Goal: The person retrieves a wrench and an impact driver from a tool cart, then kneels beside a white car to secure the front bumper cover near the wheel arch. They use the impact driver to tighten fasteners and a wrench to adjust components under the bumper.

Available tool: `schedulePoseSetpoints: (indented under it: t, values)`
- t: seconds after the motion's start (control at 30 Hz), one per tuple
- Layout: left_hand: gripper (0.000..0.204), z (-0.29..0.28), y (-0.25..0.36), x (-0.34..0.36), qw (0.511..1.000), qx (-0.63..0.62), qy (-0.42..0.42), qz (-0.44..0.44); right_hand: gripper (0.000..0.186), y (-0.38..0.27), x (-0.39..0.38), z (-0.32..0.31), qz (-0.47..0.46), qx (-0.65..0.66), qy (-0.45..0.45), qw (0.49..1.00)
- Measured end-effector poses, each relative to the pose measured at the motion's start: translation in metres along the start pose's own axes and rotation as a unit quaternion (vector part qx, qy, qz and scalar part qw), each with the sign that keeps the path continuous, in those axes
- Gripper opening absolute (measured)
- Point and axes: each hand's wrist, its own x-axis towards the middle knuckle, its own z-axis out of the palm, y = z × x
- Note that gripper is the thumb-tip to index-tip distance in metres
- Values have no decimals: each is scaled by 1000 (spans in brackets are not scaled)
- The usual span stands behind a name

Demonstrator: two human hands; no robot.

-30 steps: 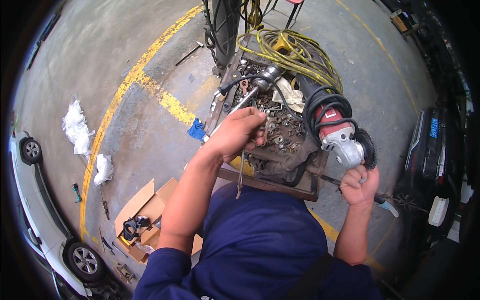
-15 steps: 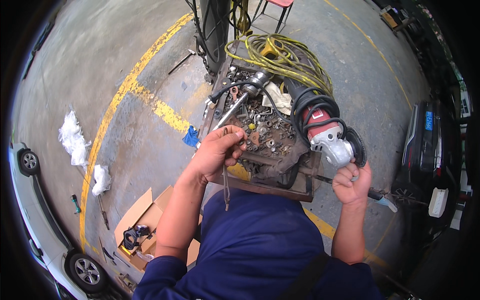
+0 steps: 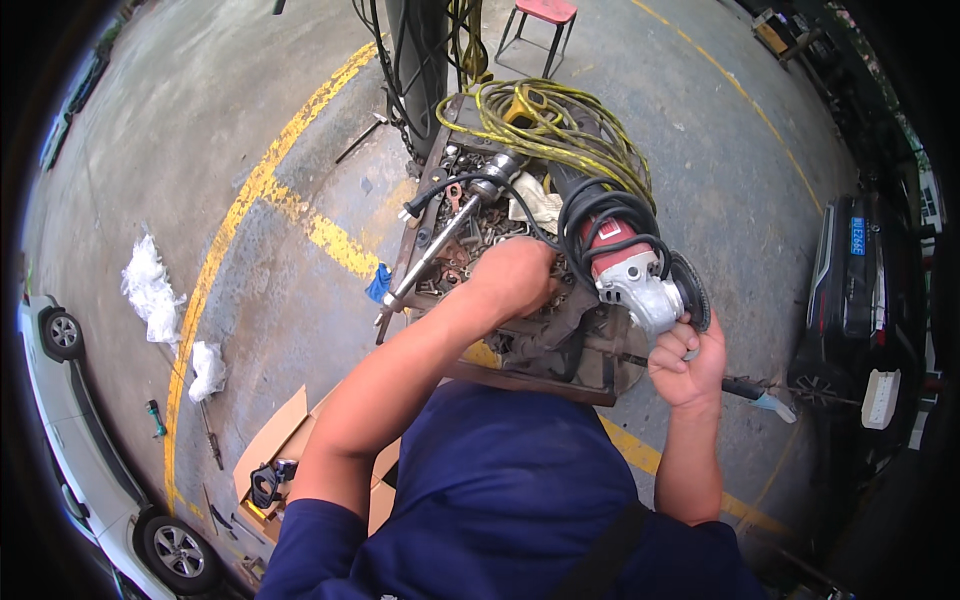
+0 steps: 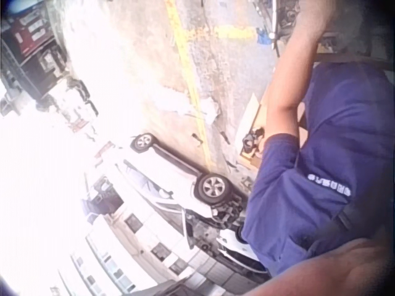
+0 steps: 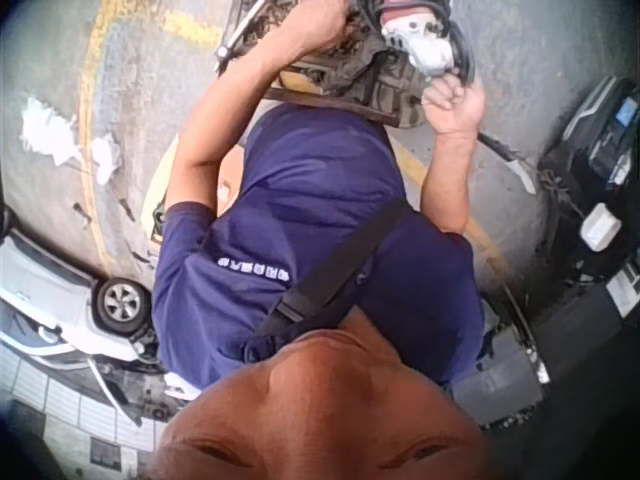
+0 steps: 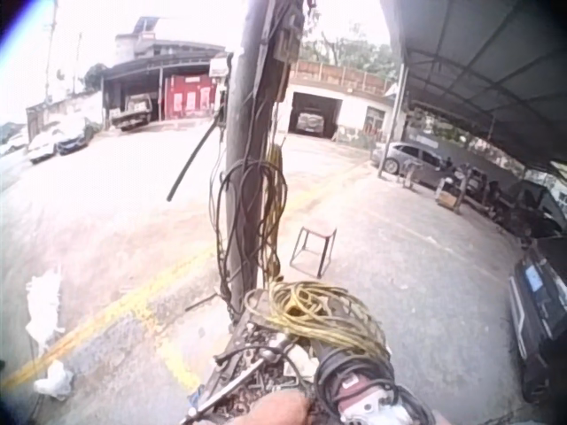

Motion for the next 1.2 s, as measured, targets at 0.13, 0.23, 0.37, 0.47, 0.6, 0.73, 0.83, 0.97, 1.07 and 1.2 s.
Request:
schedulePoseSetpoints:
  t: [0.13, 0.23, 0.37, 0.47, 0.6, 0.73, 0.83, 0.97, 1.07, 1.2]
  values:
    - [21, 37, -11, 14, 996, 44, -19, 77, 31, 2, -5, 0, 4, -2, -2, 1000]
    - [22, 41, -23, 6, 996, 78, -26, 32, 31, 0, -5, -2, 2, -3, 4, 1000]
    - [21, 9, -19, -10, 996, 90, -28, 0, 30, -1, -4, -4, 1, 2, 2, 1000]
    - [23, 4, -17, -9, 997, 70, -3, -26, 29, -1, -1, -4, 4, 0, 1, 1000]
    - [20, 28, -14, 5, 998, 38, -22, 47, 40, -3, 4, -11, 21, -1, -29, 999]
    - [21, 49, -18, 16, 998, 49, -25, 23, 40, -3, 3, -9, 30, 6, -29, 999]
    - [20, 45, -9, 12, 999, 47, 9, 15, 41, -3, -1, -8, 44, 29, 36, 998]
    - [18, 37, 7, 14, 992, 117, -40, 19, 31, -3, 0, -2, 36, -5, 40, 999]
    - [17, 40, 13, 10, 989, 139, 0, 51, 29, -2, -3, 1, 38, 12, 17, 999]
    - [19, 37, 20, 19, 983, 166, -66, 45, 30, -1, -4, 0, 44, 18, -3, 999]
